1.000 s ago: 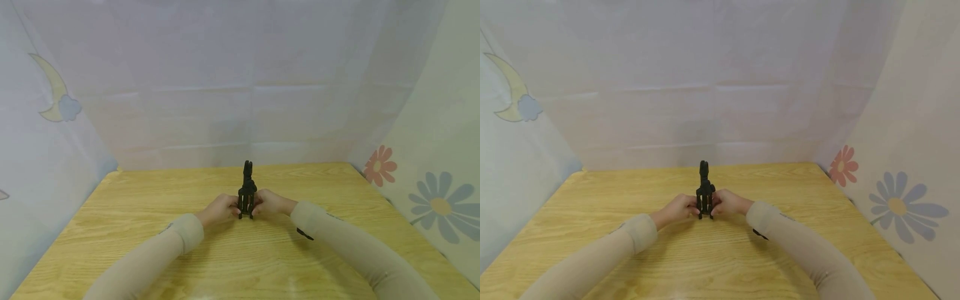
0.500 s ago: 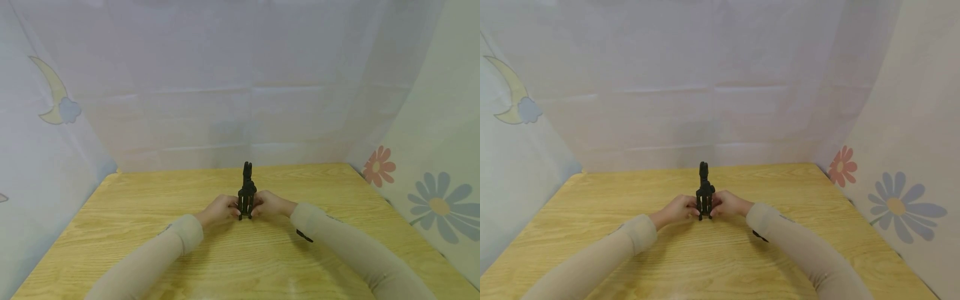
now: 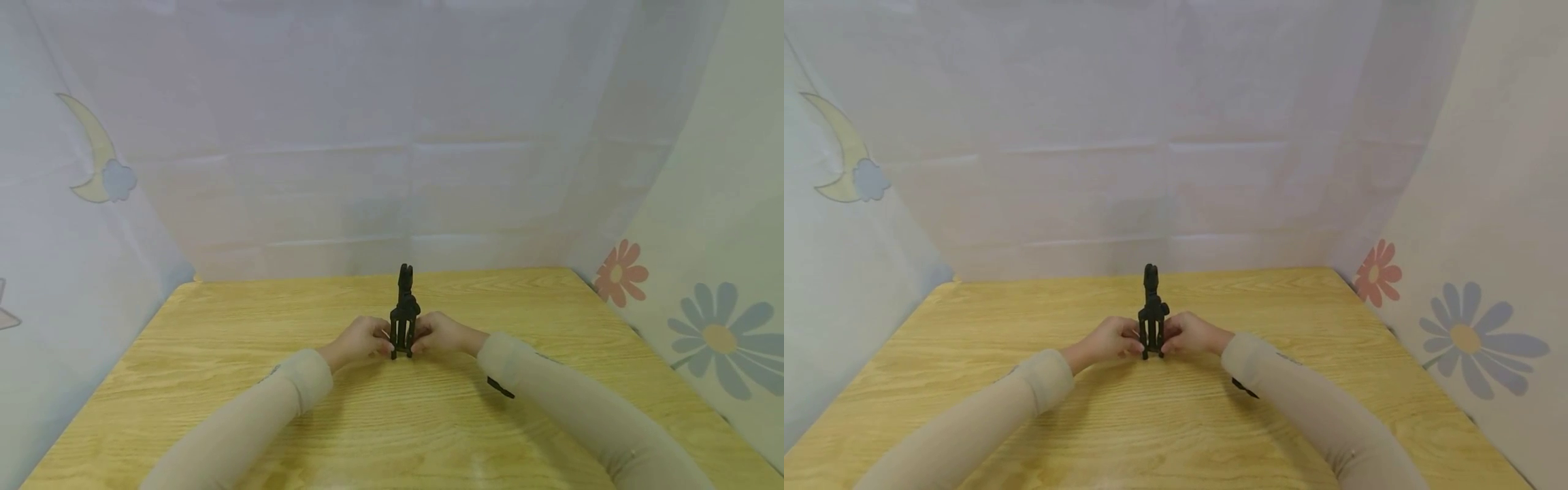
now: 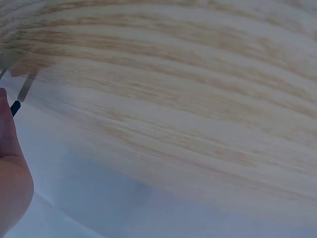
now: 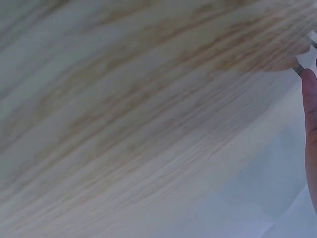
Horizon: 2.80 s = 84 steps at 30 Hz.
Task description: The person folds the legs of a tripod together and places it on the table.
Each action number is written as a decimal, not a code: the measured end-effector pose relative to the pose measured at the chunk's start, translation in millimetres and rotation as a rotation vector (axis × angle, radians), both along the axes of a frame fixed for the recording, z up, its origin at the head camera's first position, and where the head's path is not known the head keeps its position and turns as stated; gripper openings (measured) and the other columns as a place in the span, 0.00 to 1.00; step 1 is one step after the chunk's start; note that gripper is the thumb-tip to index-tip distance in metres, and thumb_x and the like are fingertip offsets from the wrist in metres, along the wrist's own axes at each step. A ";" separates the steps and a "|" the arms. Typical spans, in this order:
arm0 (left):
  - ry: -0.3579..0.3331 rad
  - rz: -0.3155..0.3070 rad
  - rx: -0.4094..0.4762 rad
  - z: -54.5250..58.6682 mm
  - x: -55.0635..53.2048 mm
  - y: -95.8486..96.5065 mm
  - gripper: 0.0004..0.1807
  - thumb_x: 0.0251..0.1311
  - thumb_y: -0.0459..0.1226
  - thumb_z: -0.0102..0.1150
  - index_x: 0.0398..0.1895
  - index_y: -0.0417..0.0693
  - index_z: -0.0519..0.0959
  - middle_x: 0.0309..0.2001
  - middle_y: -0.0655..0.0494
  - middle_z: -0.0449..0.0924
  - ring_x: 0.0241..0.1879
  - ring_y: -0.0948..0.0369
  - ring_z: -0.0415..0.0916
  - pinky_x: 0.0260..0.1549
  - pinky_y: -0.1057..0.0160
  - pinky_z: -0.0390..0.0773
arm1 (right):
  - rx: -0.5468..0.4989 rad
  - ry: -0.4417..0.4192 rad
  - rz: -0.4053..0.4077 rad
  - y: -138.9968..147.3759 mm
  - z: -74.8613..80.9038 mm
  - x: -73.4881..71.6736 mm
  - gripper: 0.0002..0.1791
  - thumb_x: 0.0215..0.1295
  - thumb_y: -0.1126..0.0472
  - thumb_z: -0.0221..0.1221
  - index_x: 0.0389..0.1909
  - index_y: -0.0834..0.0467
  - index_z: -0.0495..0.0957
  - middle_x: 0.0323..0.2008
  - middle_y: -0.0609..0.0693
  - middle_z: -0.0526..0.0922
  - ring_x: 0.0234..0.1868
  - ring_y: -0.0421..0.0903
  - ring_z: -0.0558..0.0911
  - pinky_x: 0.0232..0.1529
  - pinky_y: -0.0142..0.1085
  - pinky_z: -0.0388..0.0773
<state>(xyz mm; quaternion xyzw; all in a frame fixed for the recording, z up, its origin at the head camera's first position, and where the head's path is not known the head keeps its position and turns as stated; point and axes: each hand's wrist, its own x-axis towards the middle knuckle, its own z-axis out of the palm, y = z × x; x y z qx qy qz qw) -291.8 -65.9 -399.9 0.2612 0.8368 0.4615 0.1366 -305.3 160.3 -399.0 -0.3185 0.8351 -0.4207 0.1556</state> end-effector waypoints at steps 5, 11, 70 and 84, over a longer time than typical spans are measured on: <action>-0.015 0.030 0.024 -1.2 1.6 0.3 0.06 0.62 0.28 0.61 0.41 0.34 0.80 0.34 0.46 0.86 0.32 0.55 0.84 0.25 0.63 0.78 | -0.021 0.001 0.021 1.8 0.5 1.9 0.09 0.61 0.73 0.62 0.41 0.73 0.81 0.34 0.58 0.86 0.29 0.48 0.83 0.32 0.39 0.82; -0.016 0.058 0.049 -1.6 3.5 -0.8 0.08 0.62 0.29 0.61 0.43 0.34 0.81 0.37 0.45 0.85 0.33 0.55 0.84 0.25 0.62 0.77 | -0.029 -0.026 -0.027 9.5 3.8 2.7 0.10 0.67 0.68 0.59 0.43 0.72 0.80 0.36 0.58 0.86 0.34 0.51 0.85 0.37 0.41 0.82; -0.013 -0.011 0.152 2.4 12.0 6.7 0.08 0.60 0.28 0.63 0.42 0.33 0.82 0.38 0.49 0.83 0.37 0.61 0.80 0.35 0.61 0.82 | -0.057 -0.173 0.114 27.1 10.3 1.9 0.11 0.62 0.71 0.63 0.44 0.71 0.81 0.39 0.55 0.86 0.37 0.44 0.82 0.42 0.38 0.80; -0.021 -0.079 0.171 0.3 2.1 6.5 0.04 0.61 0.24 0.59 0.38 0.30 0.79 0.34 0.48 0.82 0.34 0.63 0.78 0.34 0.61 0.82 | 0.007 -0.112 0.151 24.6 8.6 -4.6 0.11 0.60 0.72 0.64 0.43 0.71 0.82 0.44 0.59 0.85 0.38 0.42 0.82 0.40 0.34 0.80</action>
